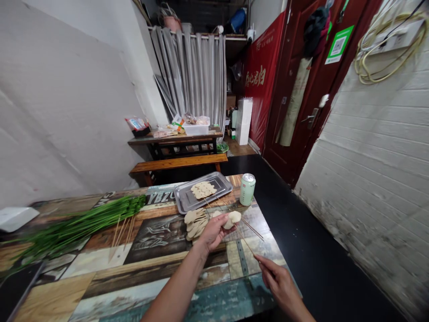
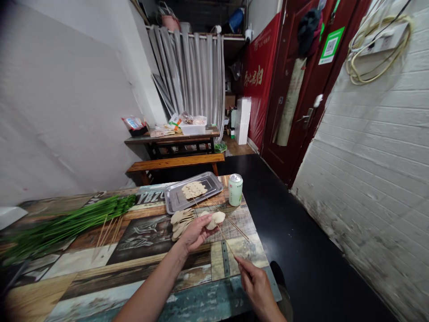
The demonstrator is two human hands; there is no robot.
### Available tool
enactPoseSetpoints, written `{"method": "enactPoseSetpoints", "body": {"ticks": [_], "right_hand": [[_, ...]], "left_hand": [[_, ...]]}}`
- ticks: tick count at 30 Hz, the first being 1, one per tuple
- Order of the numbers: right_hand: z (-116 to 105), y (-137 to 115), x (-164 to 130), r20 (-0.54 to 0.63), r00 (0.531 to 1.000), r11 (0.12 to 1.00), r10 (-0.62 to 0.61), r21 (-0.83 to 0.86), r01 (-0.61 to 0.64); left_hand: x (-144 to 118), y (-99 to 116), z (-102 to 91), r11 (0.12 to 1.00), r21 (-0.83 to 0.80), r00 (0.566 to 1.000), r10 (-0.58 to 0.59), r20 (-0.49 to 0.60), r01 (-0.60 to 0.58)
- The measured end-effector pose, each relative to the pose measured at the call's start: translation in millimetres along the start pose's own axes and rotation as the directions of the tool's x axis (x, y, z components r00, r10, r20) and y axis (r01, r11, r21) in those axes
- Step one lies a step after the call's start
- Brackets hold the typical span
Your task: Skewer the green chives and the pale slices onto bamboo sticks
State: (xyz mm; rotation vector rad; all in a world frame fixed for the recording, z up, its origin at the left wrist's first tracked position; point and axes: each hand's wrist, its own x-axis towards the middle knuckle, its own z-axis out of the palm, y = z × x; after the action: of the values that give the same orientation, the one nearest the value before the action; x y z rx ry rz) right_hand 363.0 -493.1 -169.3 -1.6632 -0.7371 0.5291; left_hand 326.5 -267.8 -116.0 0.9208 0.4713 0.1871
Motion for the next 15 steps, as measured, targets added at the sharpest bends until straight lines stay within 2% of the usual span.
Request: {"method": "enactPoseSetpoints", "body": {"ticks": [7,15], "right_hand": [[0.9,9.0,1.3,0.043,0.999,0.996,0.029,0.083,-0.033],[0.6,13.5,2.1,0.066,0.997,0.996,0.028,0.081,-0.033]], "left_hand": [[-1.8,3.6,4.9,1.0,0.027,0.998,0.012,0.054,-0.013],[-1.7,3.9,7.7,0.998,0.059,0.997,0.006,0.073,-0.01]]}}
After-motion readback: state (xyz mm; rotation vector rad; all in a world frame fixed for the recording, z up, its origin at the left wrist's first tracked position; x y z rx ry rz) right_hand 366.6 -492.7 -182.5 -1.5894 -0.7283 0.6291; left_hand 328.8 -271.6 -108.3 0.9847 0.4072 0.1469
